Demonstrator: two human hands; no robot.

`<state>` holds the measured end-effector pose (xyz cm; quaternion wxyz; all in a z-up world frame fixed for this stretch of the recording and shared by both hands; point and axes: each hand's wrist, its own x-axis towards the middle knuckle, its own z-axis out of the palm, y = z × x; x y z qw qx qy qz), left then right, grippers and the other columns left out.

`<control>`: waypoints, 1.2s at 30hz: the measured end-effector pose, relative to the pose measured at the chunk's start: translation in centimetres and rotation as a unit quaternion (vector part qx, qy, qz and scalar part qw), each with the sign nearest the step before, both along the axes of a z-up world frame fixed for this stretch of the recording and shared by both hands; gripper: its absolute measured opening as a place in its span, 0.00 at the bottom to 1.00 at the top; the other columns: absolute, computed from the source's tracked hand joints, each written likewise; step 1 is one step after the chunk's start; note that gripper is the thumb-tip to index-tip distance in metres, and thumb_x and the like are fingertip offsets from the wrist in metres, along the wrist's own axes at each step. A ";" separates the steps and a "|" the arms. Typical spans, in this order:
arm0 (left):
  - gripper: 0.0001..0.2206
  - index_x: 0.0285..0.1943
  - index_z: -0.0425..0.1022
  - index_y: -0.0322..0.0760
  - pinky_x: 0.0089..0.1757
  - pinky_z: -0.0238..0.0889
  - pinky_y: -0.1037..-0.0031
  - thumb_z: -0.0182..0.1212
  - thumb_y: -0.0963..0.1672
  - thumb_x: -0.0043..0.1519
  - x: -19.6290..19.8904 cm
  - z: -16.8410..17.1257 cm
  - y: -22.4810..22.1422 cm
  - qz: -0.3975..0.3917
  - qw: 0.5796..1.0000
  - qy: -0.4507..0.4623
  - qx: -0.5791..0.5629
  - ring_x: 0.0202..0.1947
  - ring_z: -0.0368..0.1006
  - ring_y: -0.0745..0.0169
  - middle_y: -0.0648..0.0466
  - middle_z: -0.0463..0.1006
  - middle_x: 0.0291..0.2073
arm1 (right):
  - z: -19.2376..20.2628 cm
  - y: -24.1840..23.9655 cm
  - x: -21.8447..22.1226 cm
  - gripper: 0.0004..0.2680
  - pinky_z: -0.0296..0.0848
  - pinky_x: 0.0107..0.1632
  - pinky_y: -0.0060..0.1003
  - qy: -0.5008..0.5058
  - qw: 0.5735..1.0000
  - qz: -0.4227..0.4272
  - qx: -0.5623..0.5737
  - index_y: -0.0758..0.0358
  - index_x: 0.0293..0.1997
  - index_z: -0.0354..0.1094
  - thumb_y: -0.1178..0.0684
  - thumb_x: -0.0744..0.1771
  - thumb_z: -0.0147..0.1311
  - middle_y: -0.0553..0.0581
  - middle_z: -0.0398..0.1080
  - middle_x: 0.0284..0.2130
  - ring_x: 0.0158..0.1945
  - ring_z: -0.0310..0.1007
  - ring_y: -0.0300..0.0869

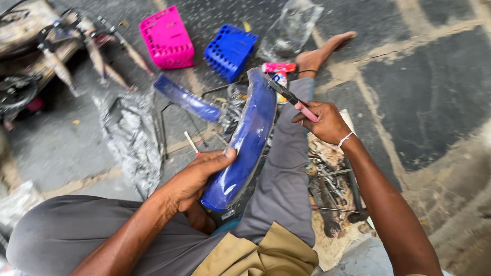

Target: The person prepares plastic bicycle fenders by using pliers and a screwdriver, then attaches them to a bicycle frame using zip ties while sitting on the floor.

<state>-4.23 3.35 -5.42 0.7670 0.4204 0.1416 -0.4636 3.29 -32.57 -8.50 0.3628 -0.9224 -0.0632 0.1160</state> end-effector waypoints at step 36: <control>0.24 0.61 0.69 0.31 0.43 0.74 0.70 0.68 0.39 0.53 0.8 -2.7 3.0 0.043 0.963 -0.189 0.188 0.39 0.78 0.62 0.49 0.81 0.39 | -11.9 4.2 0.2 0.12 0.72 0.47 0.46 -0.165 0.986 0.009 -0.010 0.58 0.49 0.76 0.63 0.61 0.61 0.60 0.74 0.41 0.45 0.74 0.56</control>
